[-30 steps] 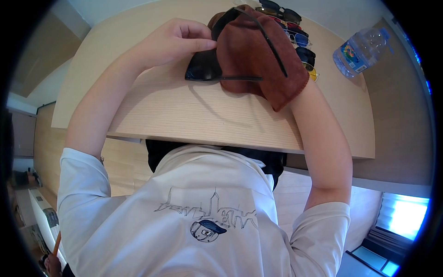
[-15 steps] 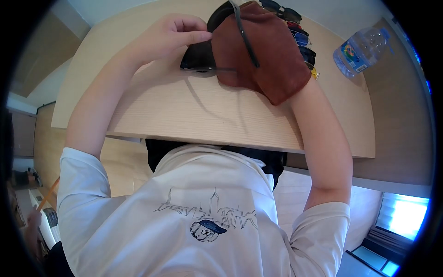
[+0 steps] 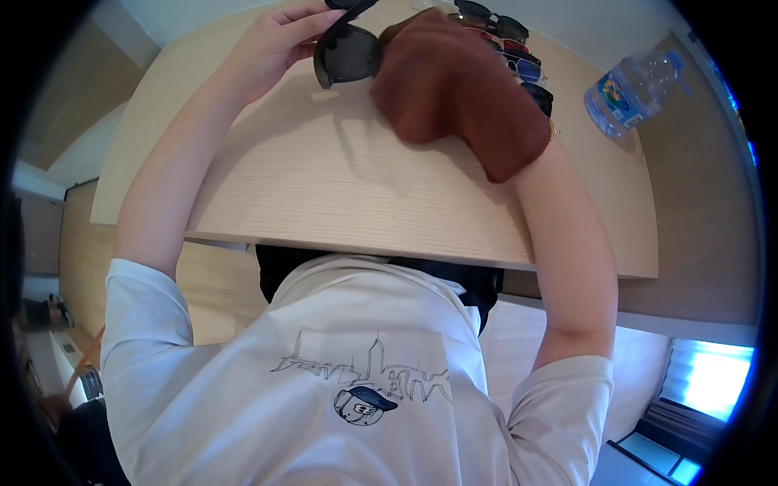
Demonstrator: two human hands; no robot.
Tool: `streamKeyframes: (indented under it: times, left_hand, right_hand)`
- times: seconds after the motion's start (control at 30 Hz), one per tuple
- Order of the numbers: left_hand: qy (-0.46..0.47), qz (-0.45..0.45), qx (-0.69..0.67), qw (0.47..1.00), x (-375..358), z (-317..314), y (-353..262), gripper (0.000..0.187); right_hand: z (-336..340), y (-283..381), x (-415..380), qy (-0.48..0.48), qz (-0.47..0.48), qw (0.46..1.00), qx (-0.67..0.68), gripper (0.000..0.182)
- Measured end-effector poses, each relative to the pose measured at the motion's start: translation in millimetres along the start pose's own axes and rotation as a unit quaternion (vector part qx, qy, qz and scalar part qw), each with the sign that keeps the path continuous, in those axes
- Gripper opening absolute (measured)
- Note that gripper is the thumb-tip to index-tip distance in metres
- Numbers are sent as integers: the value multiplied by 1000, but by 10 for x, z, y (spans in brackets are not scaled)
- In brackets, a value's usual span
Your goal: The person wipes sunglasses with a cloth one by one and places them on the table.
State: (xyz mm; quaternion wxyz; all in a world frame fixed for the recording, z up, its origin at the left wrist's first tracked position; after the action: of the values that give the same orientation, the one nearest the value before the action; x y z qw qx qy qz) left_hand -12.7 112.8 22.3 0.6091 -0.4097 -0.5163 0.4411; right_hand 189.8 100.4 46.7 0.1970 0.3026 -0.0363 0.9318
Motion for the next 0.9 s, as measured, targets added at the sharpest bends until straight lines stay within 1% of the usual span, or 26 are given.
streamKeyframes:
  times: [0.1, 0.13, 0.17, 0.2, 0.23, 0.27, 0.3, 0.33, 0.4, 0.47, 0.5, 0.53, 0.57, 0.63, 0.67, 0.7, 0.73, 0.77, 0.8, 0.83, 0.87, 0.9]
  left_hand:
    - [5, -14, -15, 1000, -61, -147, -71, 29]
    - [14, -31, -15, 999, -67, -216, -70, 27]
    - [23, -48, -15, 999, -69, -281, -76, 26]
    - [22, -20, -48, 998, -87, -334, -16, 24]
    - [22, -20, -48, 998, -158, -415, -95, 24]
    - [11, 4, -68, 998, -246, -489, -173, 23]
    - [2, 28, -88, 996, -289, -522, -193, 22]
    - [3, 28, -89, 996, -276, -514, -177, 22]
    - [12, 0, -22, 1000, -243, -478, -174, 21]
    - [19, 12, -8, 1000, -255, -483, -172, 19]
    - [26, 23, 6, 999, -266, -492, -168, 18]
    - [26, 23, 6, 999, -280, -502, -178, 18]
    - [29, 30, -1, 999, -302, -526, -180, 18]
    - [31, 36, -8, 999, -311, -525, -137, 17]
    - [26, -14, 51, 998, -298, -483, -130, 18]
    - [22, -65, 110, 992, -292, -453, -156, 19]
    - [22, -64, 111, 992, -287, -438, -151, 19]
    - [29, -60, 109, 992, -284, -436, -141, 19]
    - [37, -55, 108, 992, -284, -442, -132, 18]
    - [37, -55, 108, 992, -295, -460, -145, 18]
    - [28, -56, 117, 991, -316, -482, -172, 19]
    - [20, -58, 127, 990, -325, -494, -189, 19]
  right_hand:
    - [-81, 450, -64, 40, 141, 988, -50, 10]
    - [-176, 522, -25, 161, 114, 968, -153, 12]
    - [-237, 506, -53, 161, 115, 968, -152, 12]
    - [-233, 479, -76, 91, 101, 986, -99, 15]
    - [-178, 451, -91, 20, 85, 995, -45, 19]
    - [-175, 457, -102, 20, 84, 995, -45, 19]
    - [-141, 435, -107, 16, 58, 998, 17, 21]
    - [-114, 402, -111, 12, 31, 996, 78, 23]
    - [-95, 397, -128, 10, 39, 996, 74, 23]
    - [-102, 407, -134, 9, 49, 996, 70, 23]
    - [-172, 275, -127, 41, -55, 967, 244, 23]
    - [-273, 165, -151, 72, -157, 897, 407, 23]
    - [-267, 157, -152, 72, -157, 897, 407, 23]
    - [-234, 181, -146, 75, -118, 910, 390, 23]
    - [-249, 180, -144, 75, -118, 910, 390, 23]
    - [-288, 162, -148, 76, -137, 882, 444, 20]
    - [-308, 159, -145, 76, -155, 851, 496, 18]
    - [-257, 163, -144, 76, -155, 851, 496, 18]
    - [-138, 255, -135, 95, -83, 919, 372, 16]
    - [-72, 364, -139, 111, -9, 964, 240, 14]
    - [-61, 387, -136, 111, -10, 964, 240, 14]
    - [-72, 425, -131, 119, -2, 971, 209, 9]
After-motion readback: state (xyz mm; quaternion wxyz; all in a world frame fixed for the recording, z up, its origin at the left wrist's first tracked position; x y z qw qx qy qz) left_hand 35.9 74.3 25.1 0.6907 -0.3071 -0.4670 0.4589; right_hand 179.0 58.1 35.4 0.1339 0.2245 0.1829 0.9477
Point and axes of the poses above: each hand's wrist, its own x-axis towards the middle knuckle, its own z-axis out of the back of the hand, y = z × x, the point moved 7 cm from there along x, towards the middle knuckle, and after that the axes turned 5 degrees about -z, right-handed, at the moved point
